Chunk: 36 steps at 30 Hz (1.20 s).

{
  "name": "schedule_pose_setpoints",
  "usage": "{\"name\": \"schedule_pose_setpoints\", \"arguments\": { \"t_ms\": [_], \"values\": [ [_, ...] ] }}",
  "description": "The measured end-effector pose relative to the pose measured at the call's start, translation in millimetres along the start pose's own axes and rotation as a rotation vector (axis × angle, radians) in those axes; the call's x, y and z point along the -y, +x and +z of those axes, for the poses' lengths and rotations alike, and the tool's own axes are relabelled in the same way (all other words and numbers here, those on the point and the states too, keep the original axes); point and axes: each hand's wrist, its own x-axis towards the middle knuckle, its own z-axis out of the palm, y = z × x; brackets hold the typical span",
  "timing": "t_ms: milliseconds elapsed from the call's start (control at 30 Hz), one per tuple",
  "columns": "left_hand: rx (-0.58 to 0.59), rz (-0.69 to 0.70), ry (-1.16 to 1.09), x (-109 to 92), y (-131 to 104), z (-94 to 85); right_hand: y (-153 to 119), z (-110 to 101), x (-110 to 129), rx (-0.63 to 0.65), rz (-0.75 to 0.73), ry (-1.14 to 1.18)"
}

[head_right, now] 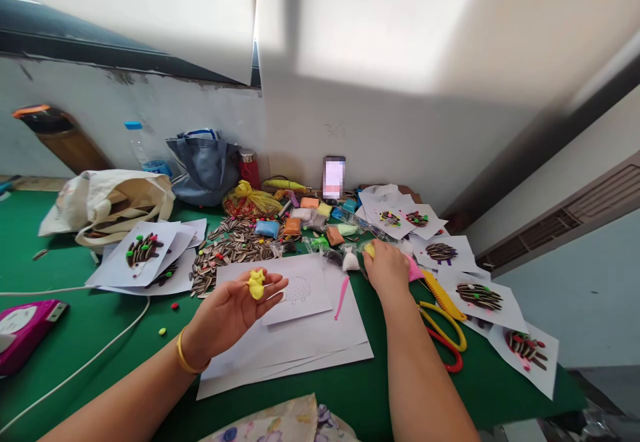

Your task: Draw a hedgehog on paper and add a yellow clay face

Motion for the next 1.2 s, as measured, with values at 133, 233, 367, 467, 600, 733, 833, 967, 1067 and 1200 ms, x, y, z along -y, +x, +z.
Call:
{"name": "schedule_pose_setpoints", "arguments": {
  "t_ms": [133, 233, 367, 467, 600, 733, 833, 967, 1067, 1200],
  "values": [
    [-0.078, -0.001, 0.068, 0.3, 0.2, 0.5, -3.7, -1.1, 7.5, -0.132, -0.055, 0.024],
    [-0.151, 0.021, 0.145, 0.5, 1.4, -2.3, -18.9, -10.3, 40.1, -0.256, -0.254, 0.277],
    [-0.232, 0.035, 0.188, 3.1, 2.4, -6.1, -60.3, -25.0, 95.9, -0.159, -0.556, 0.649],
    [-0.226, 0.041, 0.212, 7.8, 2.0, -5.3, -89.7, -29.7, 127.2, -0.057, -0.747, 0.732],
    [-0.125, -0.002, 0.234, 12.2, 1.6, -0.3, -100.3, -27.8, 139.2, 0.000, -0.742, 0.750],
    [-0.114, -0.070, 0.229, 10.3, 2.1, 1.8, -94.0, -24.3, 132.5, 0.006, -0.649, 0.832],
    [-0.149, -0.039, 0.311, 9.0, 2.9, -1.2, -93.7, -23.4, 131.1, 0.057, -0.658, 0.908],
    [-0.209, -0.027, 0.435, 7.7, 4.1, -3.5, -93.0, -25.2, 132.3, 0.087, -0.643, 0.945],
    [-0.274, 0.022, 0.574, 4.5, 4.5, -2.2, -87.2, -26.1, 130.0, 0.100, -0.551, 0.986],
    [-0.329, 0.301, 0.803, 3.6, 2.6, -1.4, -84.0, -21.9, 128.7, 0.229, -0.328, 1.149]
  ]
}}
